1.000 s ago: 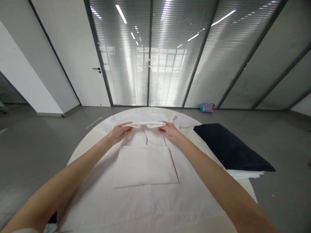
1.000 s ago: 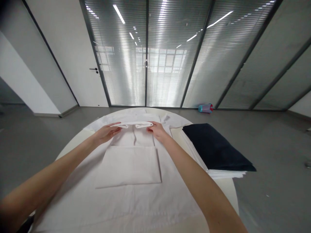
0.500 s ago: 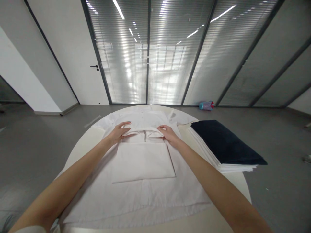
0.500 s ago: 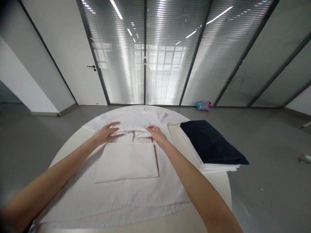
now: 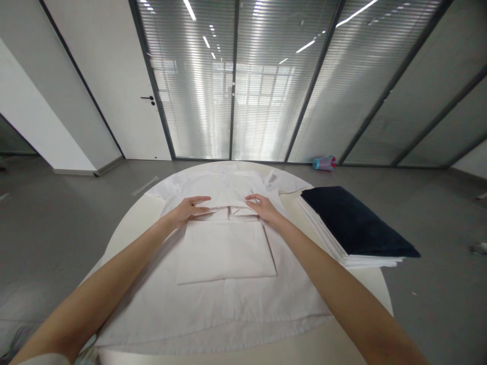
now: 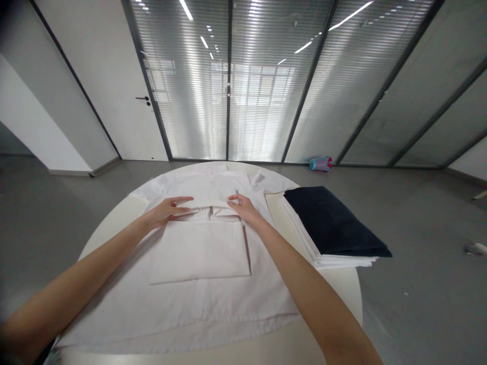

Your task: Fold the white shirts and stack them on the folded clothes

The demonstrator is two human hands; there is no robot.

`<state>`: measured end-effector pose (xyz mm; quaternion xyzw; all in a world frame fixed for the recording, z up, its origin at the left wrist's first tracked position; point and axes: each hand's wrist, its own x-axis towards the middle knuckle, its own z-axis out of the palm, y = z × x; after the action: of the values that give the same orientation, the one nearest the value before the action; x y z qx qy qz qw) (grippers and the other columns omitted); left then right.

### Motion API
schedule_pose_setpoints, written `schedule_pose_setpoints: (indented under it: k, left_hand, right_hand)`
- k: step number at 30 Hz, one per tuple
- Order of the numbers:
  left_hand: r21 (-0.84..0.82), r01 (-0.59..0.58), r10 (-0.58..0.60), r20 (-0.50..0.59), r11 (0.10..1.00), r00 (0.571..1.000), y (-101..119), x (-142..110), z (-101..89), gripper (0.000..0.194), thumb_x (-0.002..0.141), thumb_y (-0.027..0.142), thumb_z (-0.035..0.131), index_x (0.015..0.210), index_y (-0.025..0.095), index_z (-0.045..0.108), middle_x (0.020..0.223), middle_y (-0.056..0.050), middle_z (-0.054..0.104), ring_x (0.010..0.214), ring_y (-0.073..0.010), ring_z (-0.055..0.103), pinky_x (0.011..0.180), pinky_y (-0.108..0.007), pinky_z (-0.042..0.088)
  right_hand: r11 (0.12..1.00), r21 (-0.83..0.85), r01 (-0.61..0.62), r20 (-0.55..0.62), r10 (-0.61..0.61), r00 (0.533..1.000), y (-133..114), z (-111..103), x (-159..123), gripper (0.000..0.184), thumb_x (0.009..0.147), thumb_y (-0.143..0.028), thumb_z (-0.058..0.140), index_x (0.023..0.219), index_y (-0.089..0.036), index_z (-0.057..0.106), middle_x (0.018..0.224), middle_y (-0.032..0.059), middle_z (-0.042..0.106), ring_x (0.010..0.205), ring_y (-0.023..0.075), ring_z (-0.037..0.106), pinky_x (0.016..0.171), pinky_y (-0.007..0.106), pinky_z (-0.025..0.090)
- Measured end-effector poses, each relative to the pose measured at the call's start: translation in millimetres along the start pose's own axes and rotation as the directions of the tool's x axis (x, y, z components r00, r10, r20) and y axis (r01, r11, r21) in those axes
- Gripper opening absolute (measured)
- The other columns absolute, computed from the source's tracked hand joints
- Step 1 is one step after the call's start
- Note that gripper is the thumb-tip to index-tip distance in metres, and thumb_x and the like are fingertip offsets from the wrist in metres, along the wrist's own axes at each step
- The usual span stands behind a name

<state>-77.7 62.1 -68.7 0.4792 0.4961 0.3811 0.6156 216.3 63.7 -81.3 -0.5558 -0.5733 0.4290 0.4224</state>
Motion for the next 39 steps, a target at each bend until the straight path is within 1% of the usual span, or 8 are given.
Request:
schedule_pose_setpoints:
  k: [5,9,14,18,23,30,35,39]
  left_hand:
    - [0.008,-0.002,0.003,-0.026,1.0,1.0,-1.9,-6.7,4.5,0.086,0.055,0.024,0.091,0.135,0.015,0.062,0.088,-0.008,0.075,0.074,-0.0219,0.073,0.064,-0.028,0.057]
    - [0.247,-0.072,0.076,-0.006,0.966,0.997,-5.1,-3.9,5.2,0.071,0.058,0.031,0.087,0.124,0.012,0.071,0.078,-0.006,0.073,0.072,-0.0238,0.07,0.073,-0.037,0.057]
    - [0.787,-0.143,0.417,-0.155,0.601,0.896,-9.4,-5.0,9.5,0.046,0.056,0.031,0.09,0.101,0.024,0.081,0.125,-0.011,0.062,0.121,-0.0352,0.057,0.107,-0.054,0.041]
    - [0.882,-0.155,0.541,-0.127,0.445,0.831,9.3,10.7,6.4,0.033,0.071,0.055,0.079,0.084,0.025,0.081,0.146,-0.008,0.048,0.138,-0.0372,0.04,0.114,-0.05,0.036]
    - [0.927,-0.232,0.511,0.052,0.294,0.858,21.2,54.4,24.3,0.041,0.099,0.036,0.04,0.113,0.019,0.074,0.124,-0.01,0.069,0.117,-0.025,0.061,0.103,-0.036,0.047]
    - [0.983,-0.183,0.47,0.159,0.006,0.868,-22.8,59.2,35.2,0.056,0.1,0.036,0.037,0.152,0.014,0.042,0.156,-0.019,0.04,0.146,-0.0405,0.032,0.116,-0.059,0.024]
    - [0.977,-0.209,0.438,0.177,0.026,0.881,-27.5,63.5,23.7,0.062,0.1,0.046,0.041,0.155,0.019,0.037,0.16,-0.018,0.032,0.149,-0.0405,0.023,0.118,-0.059,0.021]
    - [0.94,-0.258,0.431,0.142,0.222,0.891,-20.3,69.5,13.4,0.059,0.098,0.05,0.044,0.148,0.02,0.049,0.158,-0.014,0.038,0.15,-0.0365,0.024,0.12,-0.057,0.019]
  right_hand:
    - [0.997,0.071,-0.041,0.025,0.04,0.999,1.4,0.5,-3.4,0.036,0.075,-0.034,0.071,0.108,-0.02,0.065,0.058,-0.0077,0.047,0.051,0.0107,0.045,0.052,0.02,0.036]
    - [0.98,-0.193,0.049,0.039,-0.042,0.998,3.6,0.4,-4.8,0.025,0.076,-0.03,0.068,0.099,-0.02,0.066,0.056,-0.0095,0.038,0.05,0.0105,0.038,0.055,0.022,0.034]
    - [0.754,-0.642,0.14,-0.056,-0.228,0.972,-0.8,4.8,-17.2,0.015,0.08,-0.026,0.066,0.094,-0.023,0.071,0.104,0.007,0.056,0.096,0.0218,0.055,0.091,0.037,0.043]
    - [0.66,-0.74,0.131,-0.113,-0.313,0.943,-23.1,10.4,-9.2,0.015,0.085,-0.034,0.064,0.088,-0.022,0.074,0.132,0.0112,0.046,0.121,0.0292,0.047,0.104,0.045,0.037]
    - [0.62,-0.754,0.218,0.021,-0.31,0.951,-52.3,41.7,27.3,0.031,0.1,-0.034,0.047,0.121,-0.021,0.066,0.142,0.0115,0.05,0.132,0.0276,0.043,0.111,0.044,0.033]
    - [0.58,-0.785,0.219,0.169,-0.14,0.976,-22.9,61.5,34.1,0.054,0.097,-0.05,0.056,0.142,-0.021,0.051,0.152,0.0126,0.044,0.137,0.0314,0.043,0.113,0.058,0.032]
    - [0.557,-0.813,0.169,0.192,-0.017,0.981,-7.3,42.6,37.8,0.071,0.099,-0.066,0.03,0.157,-0.024,0.031,0.166,0.0125,0.017,0.153,0.0298,0.012,0.12,0.061,0.004]
    - [0.564,-0.801,0.201,0.233,-0.016,0.972,-5.8,31.4,37.4,0.072,0.101,-0.063,0.025,0.158,-0.02,0.027,0.166,0.0125,0.014,0.154,0.028,0.01,0.121,0.058,0.007]
